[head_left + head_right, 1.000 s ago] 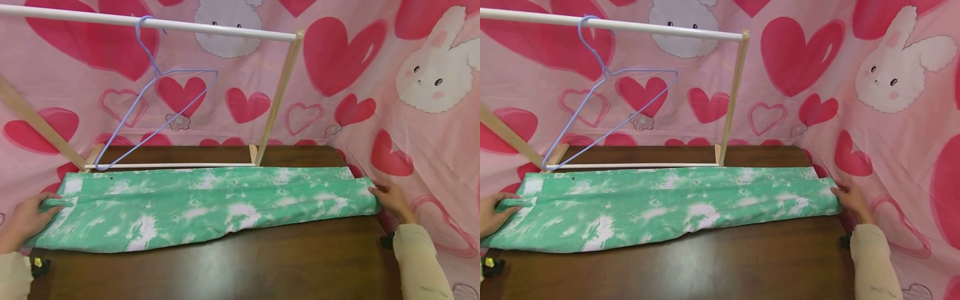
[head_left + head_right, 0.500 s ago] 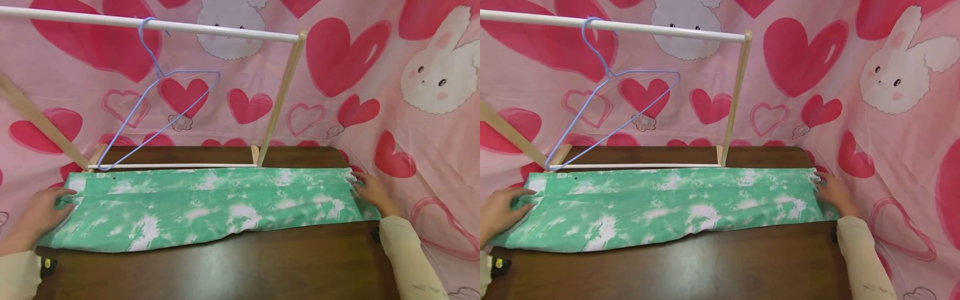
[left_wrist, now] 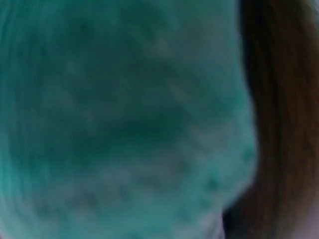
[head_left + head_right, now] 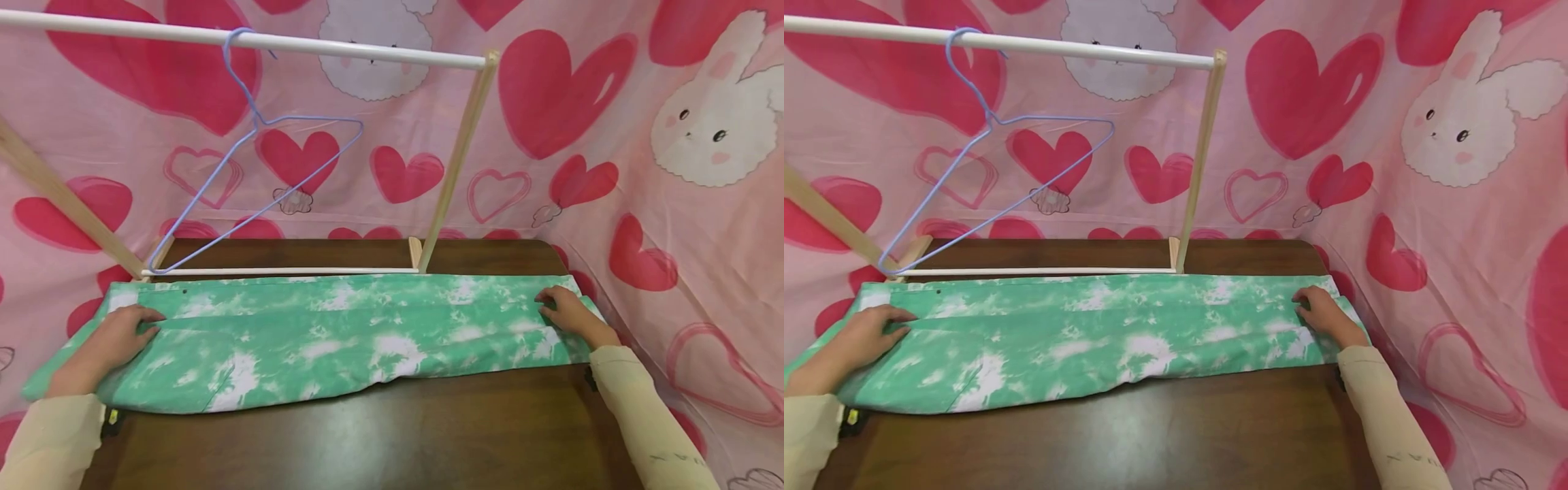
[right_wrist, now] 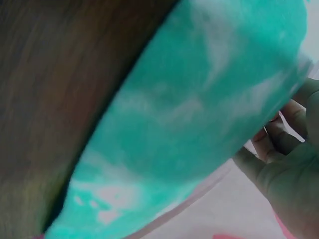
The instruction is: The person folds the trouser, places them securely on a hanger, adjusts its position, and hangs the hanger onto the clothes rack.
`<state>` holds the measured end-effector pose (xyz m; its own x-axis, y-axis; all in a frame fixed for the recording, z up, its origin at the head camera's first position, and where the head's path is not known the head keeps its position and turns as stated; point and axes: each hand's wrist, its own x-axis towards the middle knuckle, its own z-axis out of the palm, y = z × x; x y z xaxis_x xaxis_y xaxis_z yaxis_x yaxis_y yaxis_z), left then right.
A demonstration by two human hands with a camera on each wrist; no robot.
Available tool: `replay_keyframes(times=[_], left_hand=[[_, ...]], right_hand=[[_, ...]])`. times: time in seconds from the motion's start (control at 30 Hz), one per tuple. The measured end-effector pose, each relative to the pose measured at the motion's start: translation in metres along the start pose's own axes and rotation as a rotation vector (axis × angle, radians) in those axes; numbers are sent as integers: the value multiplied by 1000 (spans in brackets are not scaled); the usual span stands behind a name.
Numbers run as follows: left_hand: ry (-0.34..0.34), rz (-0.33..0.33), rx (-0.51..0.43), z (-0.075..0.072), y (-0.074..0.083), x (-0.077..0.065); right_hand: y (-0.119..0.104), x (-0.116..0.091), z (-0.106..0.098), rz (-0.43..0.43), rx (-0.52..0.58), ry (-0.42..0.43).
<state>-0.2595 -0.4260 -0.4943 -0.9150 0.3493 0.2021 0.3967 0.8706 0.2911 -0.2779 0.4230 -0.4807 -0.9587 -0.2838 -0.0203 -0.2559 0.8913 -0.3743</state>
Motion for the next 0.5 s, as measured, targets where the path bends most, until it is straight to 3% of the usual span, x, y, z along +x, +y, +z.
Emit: replay_keyframes(times=[0.07,0.27,0.4,0.5], left_hand=[[-5,-5,3,-2,2,0],[90,-3,-6,-21,6,1],[148,-7,-9,-34,10,7],[181,-13,-4,-36,12,14]], right_hand=[[2,0,0,-9,-28,16],[3,-6,-6,-45,-40,109],[2,-9,-14,-61,-42,182],[0,-8,-19,-64,-49,236]])
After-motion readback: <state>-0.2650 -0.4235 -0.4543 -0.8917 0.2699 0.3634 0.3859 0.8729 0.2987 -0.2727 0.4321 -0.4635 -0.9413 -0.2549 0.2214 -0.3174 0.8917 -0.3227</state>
